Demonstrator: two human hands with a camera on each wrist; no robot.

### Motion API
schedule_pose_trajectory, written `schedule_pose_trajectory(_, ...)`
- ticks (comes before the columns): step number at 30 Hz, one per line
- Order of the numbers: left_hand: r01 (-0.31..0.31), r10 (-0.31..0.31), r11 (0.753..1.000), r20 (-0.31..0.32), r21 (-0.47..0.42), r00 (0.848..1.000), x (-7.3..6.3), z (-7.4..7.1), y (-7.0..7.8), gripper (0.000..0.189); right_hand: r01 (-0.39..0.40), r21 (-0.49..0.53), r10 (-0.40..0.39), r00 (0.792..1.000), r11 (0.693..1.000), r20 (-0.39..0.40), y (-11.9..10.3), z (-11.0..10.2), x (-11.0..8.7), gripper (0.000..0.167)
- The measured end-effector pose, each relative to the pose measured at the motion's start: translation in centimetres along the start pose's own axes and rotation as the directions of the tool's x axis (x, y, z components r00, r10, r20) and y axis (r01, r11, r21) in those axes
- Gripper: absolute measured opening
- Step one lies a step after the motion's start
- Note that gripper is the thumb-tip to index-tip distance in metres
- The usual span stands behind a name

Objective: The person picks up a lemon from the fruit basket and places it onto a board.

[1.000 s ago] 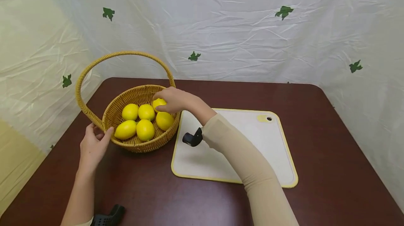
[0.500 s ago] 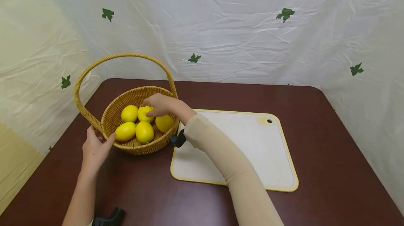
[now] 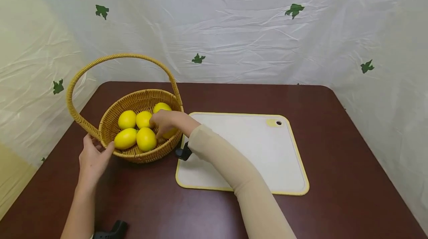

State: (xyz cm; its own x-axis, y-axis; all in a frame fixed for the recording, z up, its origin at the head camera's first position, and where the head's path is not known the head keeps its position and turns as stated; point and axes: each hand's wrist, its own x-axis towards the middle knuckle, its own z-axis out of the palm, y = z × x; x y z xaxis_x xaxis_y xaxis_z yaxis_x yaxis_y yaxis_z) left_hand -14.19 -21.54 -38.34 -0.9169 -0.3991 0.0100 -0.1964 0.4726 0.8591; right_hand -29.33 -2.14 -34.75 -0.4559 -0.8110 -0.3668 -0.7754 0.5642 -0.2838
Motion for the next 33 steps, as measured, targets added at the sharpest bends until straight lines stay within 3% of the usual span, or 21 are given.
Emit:
schedule_pose_trajectory(3, -0.004, 0.004, 1.000, -0.001, 0.000, 1.000, 0.01, 0.07, 0.02, 0.076, -0.050, -0.014, 0.050, 0.998, 0.999, 0.040, 0.17, 0.28, 0.03, 0.052)
schedule_pose_trajectory(9, -0.002, 0.002, 1.000, 0.012, 0.015, 1.000, -0.24, 0.39, -0.15, 0.075, -0.068, -0.053, 0.073, 0.993, 0.996, 0.088, 0.44, 0.90, -0.25, 0.055)
schedule_pose_trajectory(21, 0.001, -0.001, 1.000, 0.003, -0.003, 1.000, 0.06, 0.13, -0.21, 0.076, -0.074, -0.050, 0.075, 0.997, 0.996, 0.025, 0.34, 0.81, -0.08, 0.056)
schedule_pose_trajectory(33, 0.007, -0.007, 1.000, -0.008, 0.009, 1.000, 0.20, 0.20, 0.00, 0.075, 0.016, -0.049, -0.021, 0.995, 0.999, -0.093, 0.08, 0.03, -0.95, 0.064)
